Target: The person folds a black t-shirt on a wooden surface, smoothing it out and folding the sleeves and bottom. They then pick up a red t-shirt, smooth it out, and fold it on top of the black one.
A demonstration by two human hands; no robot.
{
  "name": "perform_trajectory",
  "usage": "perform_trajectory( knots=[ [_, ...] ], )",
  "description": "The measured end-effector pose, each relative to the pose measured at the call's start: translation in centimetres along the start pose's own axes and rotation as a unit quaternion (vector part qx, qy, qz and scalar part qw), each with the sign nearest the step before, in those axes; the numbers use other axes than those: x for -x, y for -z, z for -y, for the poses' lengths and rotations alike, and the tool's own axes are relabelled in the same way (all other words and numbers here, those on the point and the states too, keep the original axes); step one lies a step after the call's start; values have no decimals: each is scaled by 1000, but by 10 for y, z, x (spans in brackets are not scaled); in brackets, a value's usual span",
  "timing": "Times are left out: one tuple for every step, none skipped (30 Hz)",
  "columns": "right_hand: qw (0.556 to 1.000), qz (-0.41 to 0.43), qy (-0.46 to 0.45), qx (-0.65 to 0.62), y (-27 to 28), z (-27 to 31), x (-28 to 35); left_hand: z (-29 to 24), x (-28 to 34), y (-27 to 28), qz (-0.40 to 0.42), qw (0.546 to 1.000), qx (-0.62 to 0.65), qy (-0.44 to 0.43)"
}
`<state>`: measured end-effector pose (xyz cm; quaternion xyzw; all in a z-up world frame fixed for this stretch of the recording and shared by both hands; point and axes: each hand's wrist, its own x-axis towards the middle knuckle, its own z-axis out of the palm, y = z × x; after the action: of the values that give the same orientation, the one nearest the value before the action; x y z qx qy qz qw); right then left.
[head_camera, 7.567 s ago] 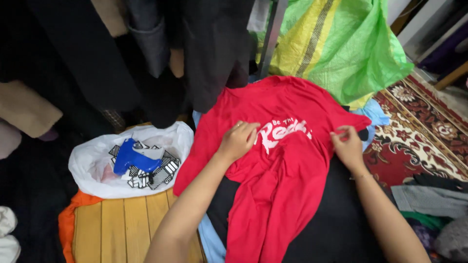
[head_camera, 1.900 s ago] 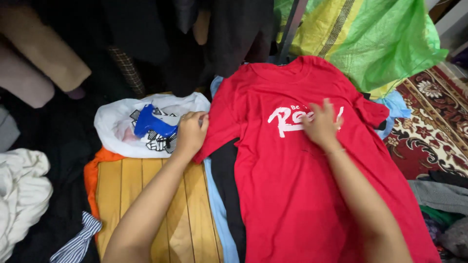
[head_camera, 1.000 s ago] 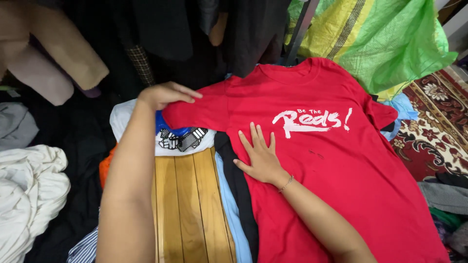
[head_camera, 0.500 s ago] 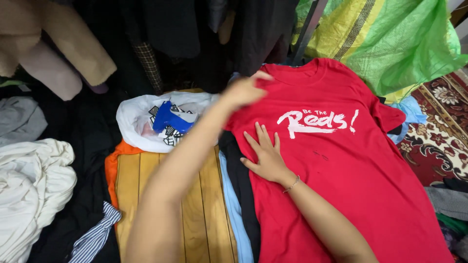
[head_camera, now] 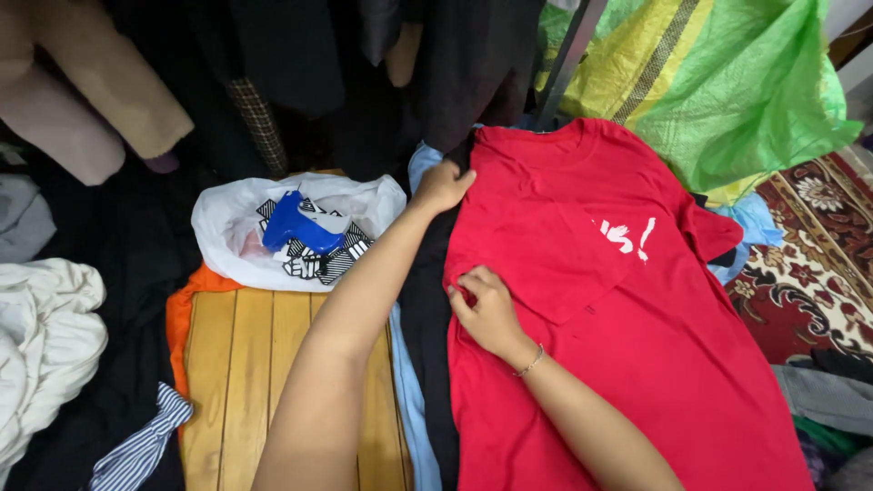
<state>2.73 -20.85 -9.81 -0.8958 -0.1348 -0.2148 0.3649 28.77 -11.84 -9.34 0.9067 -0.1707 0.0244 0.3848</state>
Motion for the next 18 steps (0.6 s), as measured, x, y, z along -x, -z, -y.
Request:
perform_trajectory(
  knots=[
    [1000,1,1,-2,1,3,0,-14,12,14,-1,1000,-2,2],
    [1000,4,-5,-5,2,6,0,-28,24,28,42,998,-3,42],
    [1000,7,-11,-8,3,8,0,-43,35,42,85,993,-3,81],
    [1000,6,-11,-8,0,4,1,-42,29,34,86,993,-4,81],
    [999,7,-22,-43,-4,-1,2,-41,23,27,92,993,-37,70],
    [996,8,-36,-79,-8,-6,5,-39,19,18,101,991,-70,59],
    [996,8,-39,-78,-10,-7,4,-15,-7,-6,104,990,-70,59],
    [993,-7,-45,-106,-11,-9,4,9,-32,-31,75,996,-34,44],
    [989,-22,-50,-135,-13,-10,3,33,-57,-56,46,999,2,29],
    [989,-24,-51,-134,-15,-11,0,29,-63,-56,48,998,1,27],
    [968,-22,-100,-231,-17,-13,-4,26,-69,-55,35,997,21,67],
    [934,-20,-149,-325,-18,-14,-5,22,-72,-57,24,993,41,108],
    [934,-21,-151,-324,-20,-12,-3,31,-68,-60,27,993,42,107],
    [959,-1,-101,-264,-22,-11,-2,41,-64,-63,29,991,48,124],
    [978,20,-50,-202,-24,-9,0,50,-59,-65,32,988,55,140],
    [978,20,-50,-202,-23,-5,0,48,-56,-60,32,988,54,139],
    [975,55,-54,-210,-22,-1,-1,47,-52,-55,21,993,50,104],
    [970,92,-59,-219,-21,5,1,46,-44,-50,12,996,46,71]
  ],
)
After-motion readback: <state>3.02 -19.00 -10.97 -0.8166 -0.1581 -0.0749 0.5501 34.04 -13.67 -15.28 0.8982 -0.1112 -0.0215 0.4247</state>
